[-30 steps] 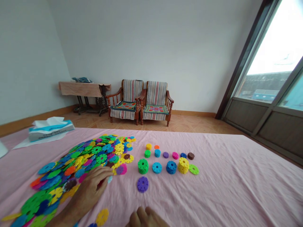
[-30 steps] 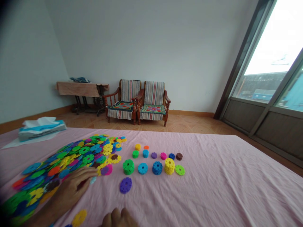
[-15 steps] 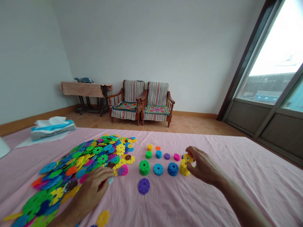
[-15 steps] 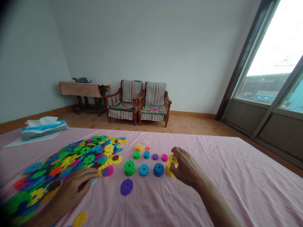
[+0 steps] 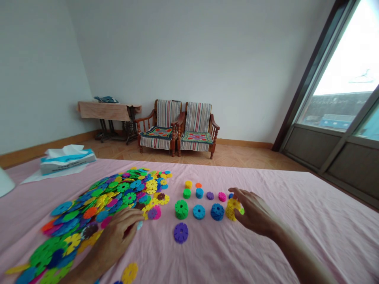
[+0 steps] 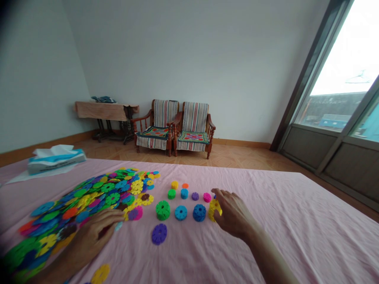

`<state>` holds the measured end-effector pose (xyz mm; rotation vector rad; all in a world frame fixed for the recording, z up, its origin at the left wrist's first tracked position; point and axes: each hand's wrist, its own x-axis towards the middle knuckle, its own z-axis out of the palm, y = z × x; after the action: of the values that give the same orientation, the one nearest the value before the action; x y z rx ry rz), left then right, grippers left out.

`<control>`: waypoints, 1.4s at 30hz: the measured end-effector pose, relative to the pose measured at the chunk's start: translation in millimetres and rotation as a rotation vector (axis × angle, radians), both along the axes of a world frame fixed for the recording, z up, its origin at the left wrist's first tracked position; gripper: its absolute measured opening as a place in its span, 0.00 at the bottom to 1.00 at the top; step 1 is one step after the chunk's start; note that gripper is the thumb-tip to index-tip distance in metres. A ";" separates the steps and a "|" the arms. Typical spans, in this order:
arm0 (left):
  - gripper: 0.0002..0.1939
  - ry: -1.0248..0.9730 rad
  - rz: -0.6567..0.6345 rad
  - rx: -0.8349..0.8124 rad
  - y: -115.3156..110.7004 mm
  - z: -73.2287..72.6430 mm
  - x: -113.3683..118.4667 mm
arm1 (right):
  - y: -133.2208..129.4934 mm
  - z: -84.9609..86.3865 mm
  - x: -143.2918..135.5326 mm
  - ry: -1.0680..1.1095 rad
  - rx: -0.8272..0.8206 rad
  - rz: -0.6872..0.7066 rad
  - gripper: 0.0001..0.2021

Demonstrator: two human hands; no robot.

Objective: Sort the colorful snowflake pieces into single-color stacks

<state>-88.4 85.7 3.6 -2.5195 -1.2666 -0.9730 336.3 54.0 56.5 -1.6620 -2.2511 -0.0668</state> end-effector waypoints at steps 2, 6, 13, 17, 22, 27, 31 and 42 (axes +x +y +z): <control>0.11 -0.011 -0.005 -0.004 -0.2 0.1 -0.2 | -0.9 -0.2 0.0 -0.008 -0.007 -0.001 0.27; 0.11 -0.019 -0.011 0.001 0.1 0.2 -0.3 | -2.0 1.9 1.3 -0.005 0.004 -0.001 0.27; 0.11 -0.015 -0.012 -0.004 0.2 -0.3 0.1 | -0.1 3.3 -1.2 0.060 -0.044 0.069 0.25; 0.11 -0.027 -0.014 -0.009 -0.9 1.4 0.9 | 0.1 0.4 -5.2 0.051 -0.066 0.122 0.24; 0.12 -0.041 -0.008 -0.018 -1.4 4.5 2.9 | -0.2 -3.4 -8.3 0.019 -0.081 0.103 0.22; 0.11 -0.037 -0.024 0.006 -0.8 3.1 2.3 | 2.8 -13.4 -8.0 0.008 -0.063 0.082 0.24; 0.11 -0.028 -0.023 0.004 0.5 -0.3 0.2 | 4.8 -20.4 -6.7 0.020 -0.056 0.085 0.27; 0.10 0.003 -0.007 -0.028 0.5 -3.8 -2.3 | 0.2 -4.3 -13.7 0.044 -0.039 0.086 0.22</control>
<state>-90.7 86.2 -0.2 -2.5473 -1.2797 -0.9591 322.6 54.2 52.1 -1.5673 -2.3017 0.0343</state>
